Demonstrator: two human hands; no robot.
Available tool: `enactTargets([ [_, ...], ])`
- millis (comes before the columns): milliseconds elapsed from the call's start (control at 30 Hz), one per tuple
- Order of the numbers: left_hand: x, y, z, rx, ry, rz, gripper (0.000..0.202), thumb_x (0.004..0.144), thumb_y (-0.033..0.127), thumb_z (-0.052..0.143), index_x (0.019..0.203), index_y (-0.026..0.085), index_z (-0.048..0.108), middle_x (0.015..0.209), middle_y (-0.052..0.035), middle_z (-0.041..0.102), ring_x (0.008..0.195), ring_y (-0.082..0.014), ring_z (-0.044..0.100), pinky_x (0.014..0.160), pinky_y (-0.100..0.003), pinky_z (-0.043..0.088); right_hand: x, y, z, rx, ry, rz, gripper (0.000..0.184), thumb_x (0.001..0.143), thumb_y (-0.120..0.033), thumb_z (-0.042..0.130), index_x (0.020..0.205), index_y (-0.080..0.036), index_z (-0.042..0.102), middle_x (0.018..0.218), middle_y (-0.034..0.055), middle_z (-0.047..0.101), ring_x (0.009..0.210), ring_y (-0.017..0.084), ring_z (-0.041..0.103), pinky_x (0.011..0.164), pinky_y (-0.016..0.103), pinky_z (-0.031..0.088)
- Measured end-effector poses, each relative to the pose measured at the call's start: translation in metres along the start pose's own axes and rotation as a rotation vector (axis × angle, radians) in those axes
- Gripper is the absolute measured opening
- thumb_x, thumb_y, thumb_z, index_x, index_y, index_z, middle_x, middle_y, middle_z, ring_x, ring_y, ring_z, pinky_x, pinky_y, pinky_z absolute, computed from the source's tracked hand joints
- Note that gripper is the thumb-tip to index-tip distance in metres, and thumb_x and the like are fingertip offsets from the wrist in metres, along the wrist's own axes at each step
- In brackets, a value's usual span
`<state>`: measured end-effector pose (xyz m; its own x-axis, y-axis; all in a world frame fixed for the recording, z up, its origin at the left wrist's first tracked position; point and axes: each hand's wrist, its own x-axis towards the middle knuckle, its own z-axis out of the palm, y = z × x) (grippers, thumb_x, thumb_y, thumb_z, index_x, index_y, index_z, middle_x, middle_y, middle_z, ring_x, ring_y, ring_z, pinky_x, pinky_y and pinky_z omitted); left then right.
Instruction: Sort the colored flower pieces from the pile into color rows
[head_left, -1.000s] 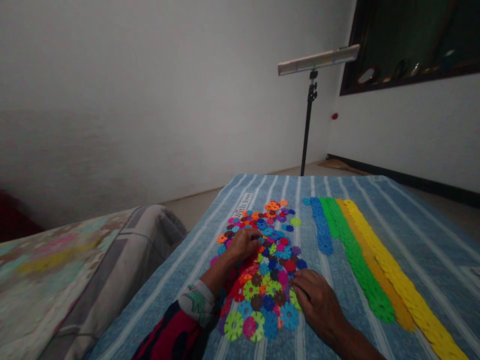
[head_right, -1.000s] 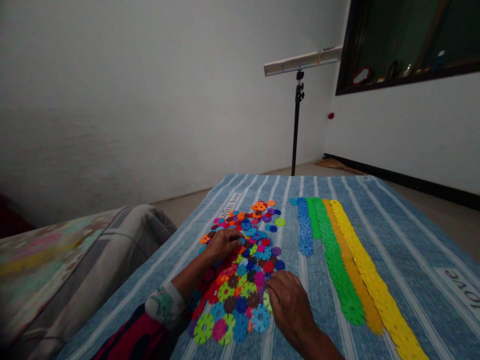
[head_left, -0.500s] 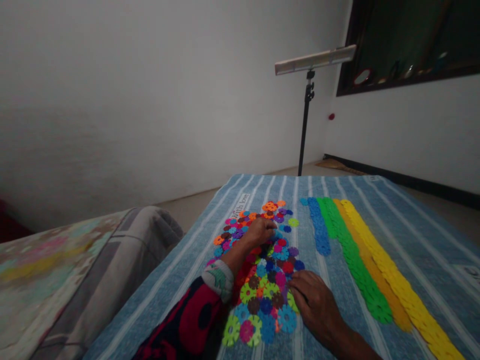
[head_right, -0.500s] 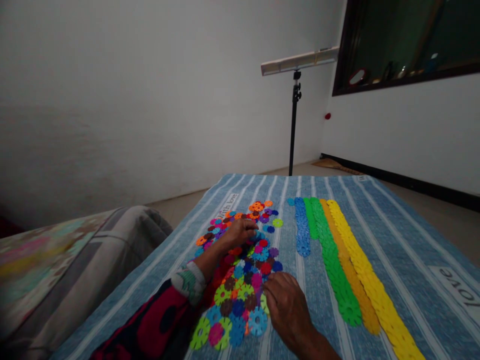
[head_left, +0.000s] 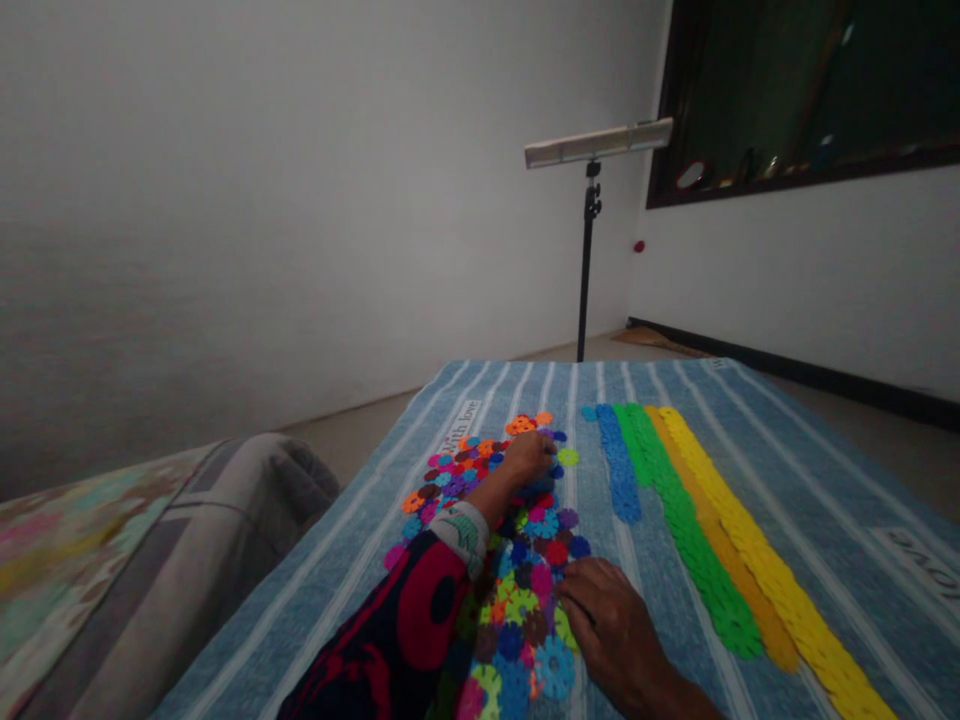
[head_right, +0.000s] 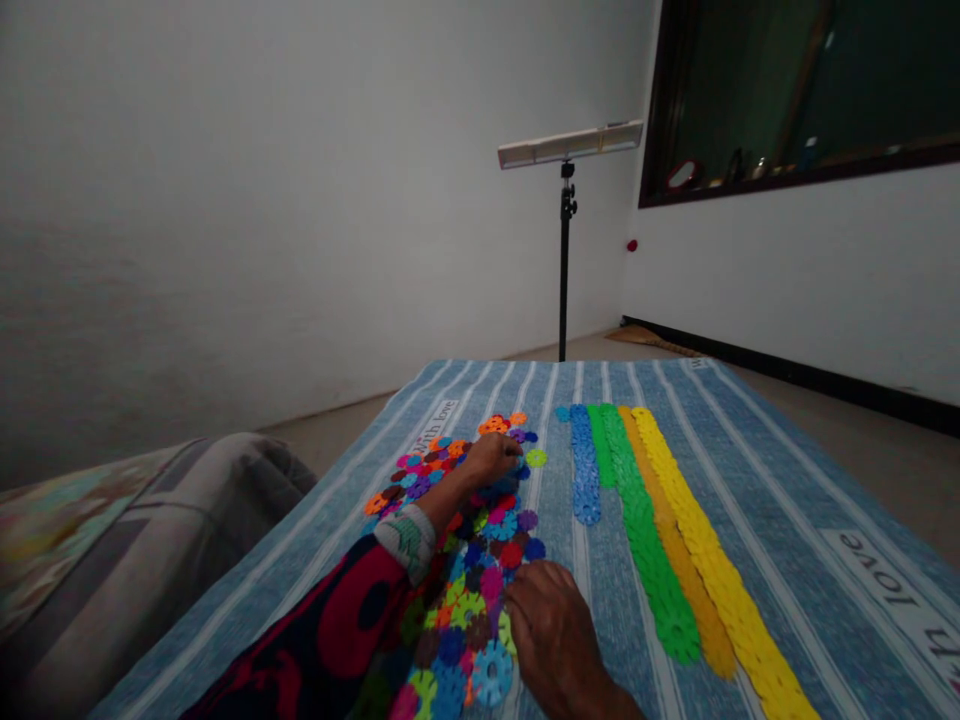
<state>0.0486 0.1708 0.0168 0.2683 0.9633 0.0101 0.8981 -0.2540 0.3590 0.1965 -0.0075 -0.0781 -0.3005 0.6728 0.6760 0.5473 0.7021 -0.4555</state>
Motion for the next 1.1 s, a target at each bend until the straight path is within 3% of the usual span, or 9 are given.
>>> enactTargets([
  [233,0.059,0.018,0.015,-0.064,0.083,-0.005,0.031,0.075,0.006,0.059,0.098,0.019,0.077,0.105,-0.0086,0.075,0.102,-0.0225,0.067,0.094,-0.032,0.048,0.003,0.005,0.003,0.016,0.024,-0.073,0.022,0.089,-0.011,0.046,0.090,-0.022,0.064,0.084,0.0041,0.068,0.080,0.018,0.062,0.075,0.031,0.049],
  [400,0.095,0.026,0.029,-0.133,0.158,-0.036,0.036,0.077,0.006,0.057,0.106,0.015,0.075,0.110,-0.0120,0.074,0.105,-0.0222,0.067,0.095,-0.033,0.049,0.001,0.015,0.017,0.014,0.115,-0.111,0.021,0.087,-0.013,0.045,0.083,-0.023,0.063,0.079,0.0044,0.067,0.076,0.018,0.062,0.071,0.030,0.049],
  [500,0.109,0.031,0.036,-0.160,0.188,-0.055,0.039,0.076,0.005,0.055,0.108,0.015,0.075,0.112,-0.0145,0.073,0.108,-0.0240,0.066,0.096,-0.036,0.049,-0.004,0.027,0.025,-0.040,0.081,-0.170,0.017,0.087,-0.015,0.048,0.084,-0.023,0.063,0.080,0.0041,0.067,0.074,0.017,0.063,0.068,0.029,0.050],
  [567,0.116,0.032,0.040,-0.174,0.187,-0.060,0.040,0.076,0.005,0.054,0.108,0.014,0.075,0.113,-0.0153,0.073,0.110,-0.0241,0.065,0.098,-0.036,0.048,-0.006,0.035,0.026,-0.048,0.031,-0.214,0.016,0.086,-0.014,0.050,0.087,-0.024,0.063,0.080,0.0029,0.068,0.074,0.016,0.064,0.068,0.027,0.052],
  [667,0.122,0.033,0.045,-0.193,0.178,-0.067,0.043,0.075,0.005,0.052,0.111,0.014,0.074,0.117,-0.0148,0.072,0.113,-0.0231,0.064,0.101,-0.034,0.045,-0.007,0.040,0.025,-0.006,0.062,-0.185,0.019,0.084,-0.011,0.050,0.086,-0.024,0.063,0.079,0.0022,0.068,0.073,0.015,0.065,0.067,0.025,0.054],
  [1100,0.134,0.027,0.056,-0.248,0.159,-0.026,0.042,0.076,0.005,0.051,0.111,0.011,0.074,0.118,-0.0159,0.071,0.114,-0.0219,0.063,0.101,-0.031,0.042,-0.007,0.028,0.019,0.117,0.092,0.023,0.024,0.085,-0.009,0.047,0.084,-0.022,0.066,0.078,0.0042,0.068,0.075,0.016,0.066,0.070,0.024,0.054],
])
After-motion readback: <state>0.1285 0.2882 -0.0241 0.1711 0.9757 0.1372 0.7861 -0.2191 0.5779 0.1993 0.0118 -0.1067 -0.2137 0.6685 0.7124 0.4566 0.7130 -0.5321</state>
